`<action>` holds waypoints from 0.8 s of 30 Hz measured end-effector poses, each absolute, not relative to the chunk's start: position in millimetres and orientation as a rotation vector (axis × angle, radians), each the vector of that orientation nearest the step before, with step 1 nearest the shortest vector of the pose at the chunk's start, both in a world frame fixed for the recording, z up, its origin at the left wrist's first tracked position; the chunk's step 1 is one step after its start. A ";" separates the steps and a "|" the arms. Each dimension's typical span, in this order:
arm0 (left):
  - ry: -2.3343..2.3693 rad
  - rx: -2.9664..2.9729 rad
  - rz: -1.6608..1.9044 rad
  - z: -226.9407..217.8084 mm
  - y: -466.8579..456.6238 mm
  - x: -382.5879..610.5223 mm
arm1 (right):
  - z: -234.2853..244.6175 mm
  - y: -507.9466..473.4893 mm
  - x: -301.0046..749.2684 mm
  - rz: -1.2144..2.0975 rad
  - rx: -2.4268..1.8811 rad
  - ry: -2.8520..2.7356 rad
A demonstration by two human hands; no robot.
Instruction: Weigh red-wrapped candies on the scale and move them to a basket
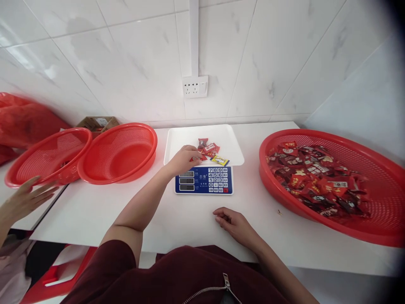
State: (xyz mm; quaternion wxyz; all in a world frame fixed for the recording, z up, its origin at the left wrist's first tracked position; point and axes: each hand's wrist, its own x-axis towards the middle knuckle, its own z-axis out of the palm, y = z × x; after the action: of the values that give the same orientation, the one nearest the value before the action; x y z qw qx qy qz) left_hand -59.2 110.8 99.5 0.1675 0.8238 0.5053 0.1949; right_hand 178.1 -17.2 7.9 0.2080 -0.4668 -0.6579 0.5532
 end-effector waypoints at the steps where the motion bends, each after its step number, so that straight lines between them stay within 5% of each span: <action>1: 1.457 2.343 0.562 98.9 111.0 -62.9 | 7.8 -17.1 178.1 1.545 -1.295 -1.821; 15: 1.736 2.419 0.406 105.1 115.0 -70.2 | 2.6 -17.1 176.5 1.526 -1.261 -1.795; 24: 2.032 2.308 0.698 124.2 117.4 -96.9 | 4.9 -18.7 177.4 1.477 -1.282 -1.810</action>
State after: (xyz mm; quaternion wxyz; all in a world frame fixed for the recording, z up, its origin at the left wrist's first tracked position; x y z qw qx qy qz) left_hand -96.9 117.4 124.2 -0.0059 0.7320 0.6443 0.2213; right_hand 177.4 -18.7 4.9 0.2362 -0.4673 -0.6601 0.5386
